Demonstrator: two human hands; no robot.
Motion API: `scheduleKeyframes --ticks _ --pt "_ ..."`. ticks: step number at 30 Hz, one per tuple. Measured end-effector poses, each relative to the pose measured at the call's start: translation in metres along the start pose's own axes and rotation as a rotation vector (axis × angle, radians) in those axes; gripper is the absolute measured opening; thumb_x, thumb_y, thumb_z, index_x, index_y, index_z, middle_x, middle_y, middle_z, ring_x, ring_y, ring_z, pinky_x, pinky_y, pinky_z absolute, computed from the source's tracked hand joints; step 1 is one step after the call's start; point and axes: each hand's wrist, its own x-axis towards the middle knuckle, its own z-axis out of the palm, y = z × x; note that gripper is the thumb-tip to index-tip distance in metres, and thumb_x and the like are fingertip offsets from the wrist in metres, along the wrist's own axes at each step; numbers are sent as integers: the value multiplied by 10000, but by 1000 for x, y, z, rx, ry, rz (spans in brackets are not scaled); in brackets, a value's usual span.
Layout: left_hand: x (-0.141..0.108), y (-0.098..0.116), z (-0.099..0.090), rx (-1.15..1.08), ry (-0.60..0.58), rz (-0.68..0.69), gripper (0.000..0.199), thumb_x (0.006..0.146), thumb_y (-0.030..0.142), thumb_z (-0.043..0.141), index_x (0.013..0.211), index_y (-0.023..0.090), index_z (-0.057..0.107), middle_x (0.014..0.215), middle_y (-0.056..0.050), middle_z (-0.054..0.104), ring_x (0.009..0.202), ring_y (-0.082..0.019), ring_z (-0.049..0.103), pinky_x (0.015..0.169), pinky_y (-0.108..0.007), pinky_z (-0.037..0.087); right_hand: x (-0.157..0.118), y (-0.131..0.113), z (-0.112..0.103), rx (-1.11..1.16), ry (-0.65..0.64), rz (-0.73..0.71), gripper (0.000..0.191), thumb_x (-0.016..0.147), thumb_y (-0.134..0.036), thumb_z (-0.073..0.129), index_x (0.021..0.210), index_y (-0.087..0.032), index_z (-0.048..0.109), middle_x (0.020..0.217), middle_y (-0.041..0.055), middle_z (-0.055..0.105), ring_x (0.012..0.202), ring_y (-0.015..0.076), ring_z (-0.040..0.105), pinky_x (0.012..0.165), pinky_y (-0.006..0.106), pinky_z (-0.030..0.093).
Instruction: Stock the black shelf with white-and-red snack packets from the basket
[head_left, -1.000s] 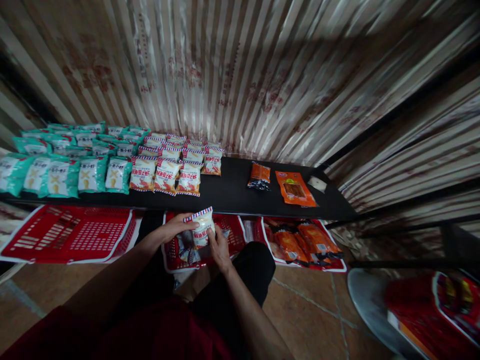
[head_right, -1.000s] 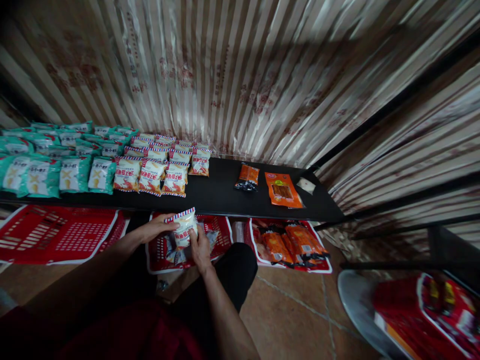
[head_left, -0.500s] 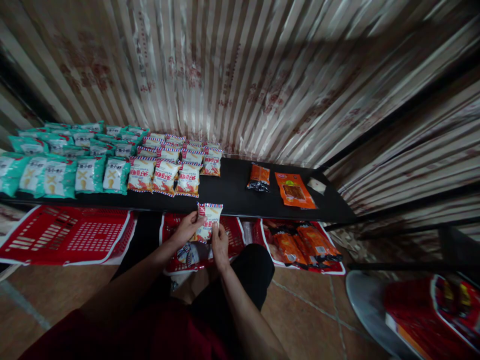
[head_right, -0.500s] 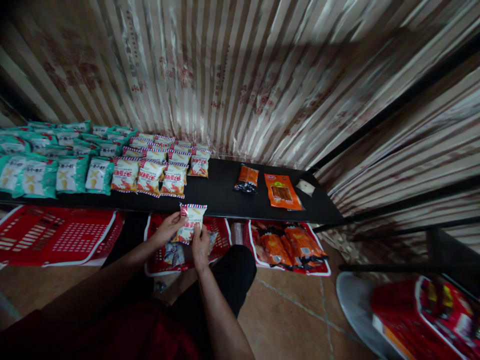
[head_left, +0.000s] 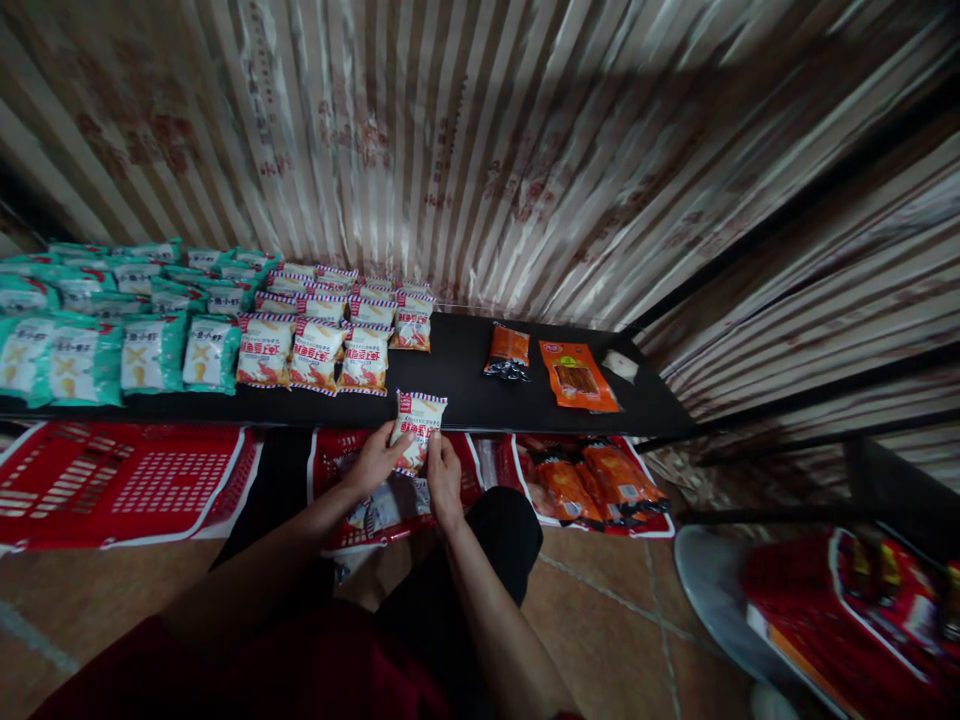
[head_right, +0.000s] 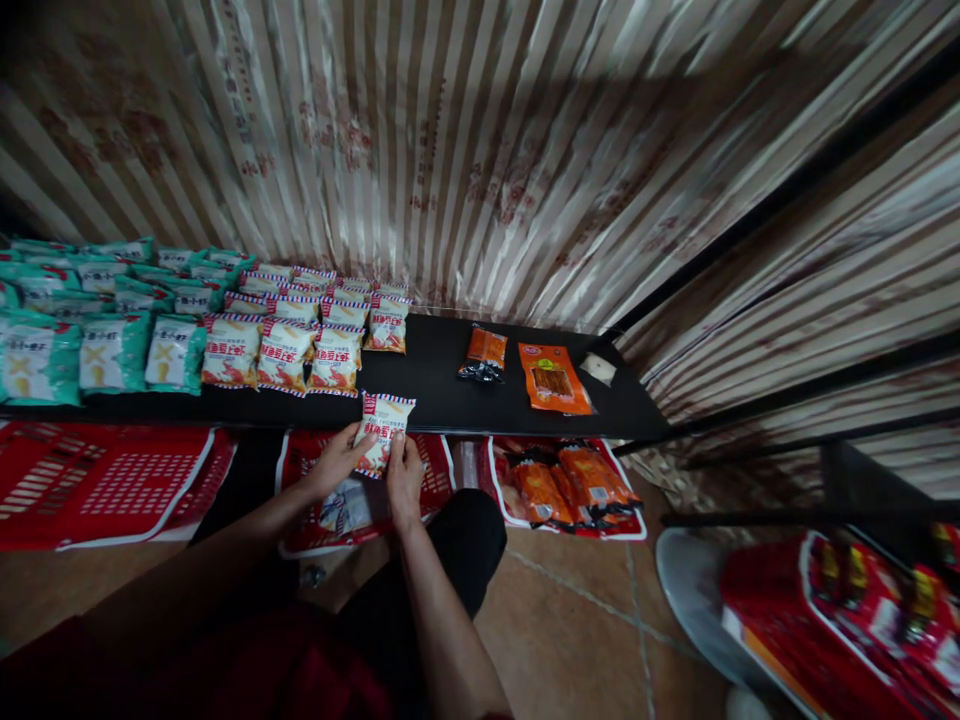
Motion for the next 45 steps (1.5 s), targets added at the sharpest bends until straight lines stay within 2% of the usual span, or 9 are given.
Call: scheduleKeyframes --ticks 4,8,14,19,24,30,36,41,45 --pt "7 8 0 25 2 1 485 767 493 572 1074 118 586 990 -85 685 887 -215 633 761 -301 499 1 -14 -5 57 -28 12 487 832 -561 412 990 -154 629 929 73 684 825 189 607 715 275 463" --pt "15 9 0 25 8 1 488 757 502 578 1050 112 591 966 -96 688 843 -217 638 732 -303 499 5 -24 -8 106 -94 14 503 802 -559 466 1004 -131 637 931 82 691 822 193 621 729 282 476" --pt "28 8 1 28 42 -17 474 752 501 588 1034 120 600 934 -88 695 814 -209 642 710 -294 499 24 -10 -12 117 -179 19 474 743 -527 573 1001 -135 639 865 66 698 765 188 632 698 293 492" --pt "30 17 4 71 39 -11 457 777 468 561 1067 116 594 980 -100 687 848 -219 638 723 -296 499 36 1 -13 83 -144 -12 426 723 -493 600 962 -145 659 834 66 704 739 194 634 667 296 498" --pt "32 21 5 144 98 13 416 767 422 590 1089 158 601 1017 -76 686 935 -217 625 810 -297 484 45 -4 -15 46 -149 -45 429 718 -455 612 1011 -142 632 905 68 698 730 179 621 662 290 492" --pt "34 37 7 381 129 50 390 827 362 501 1158 160 545 1039 -91 671 933 -205 630 821 -305 470 61 -16 -12 45 -151 -92 399 736 -413 596 1015 -130 623 888 65 689 731 174 603 669 278 477" --pt "41 50 12 571 160 78 394 840 269 459 1207 130 495 1098 -126 644 987 -215 614 842 -322 459 79 -12 -7 -2 -92 -147 377 719 -419 615 989 -158 647 837 42 699 754 191 615 687 286 482" --pt "52 45 16 655 194 99 428 844 242 445 1257 129 451 1130 -127 631 1044 -216 594 876 -331 458 91 -10 -5 -48 -18 -192 350 711 -405 624 966 -172 680 832 45 706 777 205 623 700 292 486" --pt "61 29 18 728 274 201 461 837 218 440 1285 115 420 1215 -152 582 1124 -230 548 942 -380 439 101 -12 -3 -59 7 -192 350 714 -405 620 968 -172 681 825 45 705 774 205 622 698 290 485"
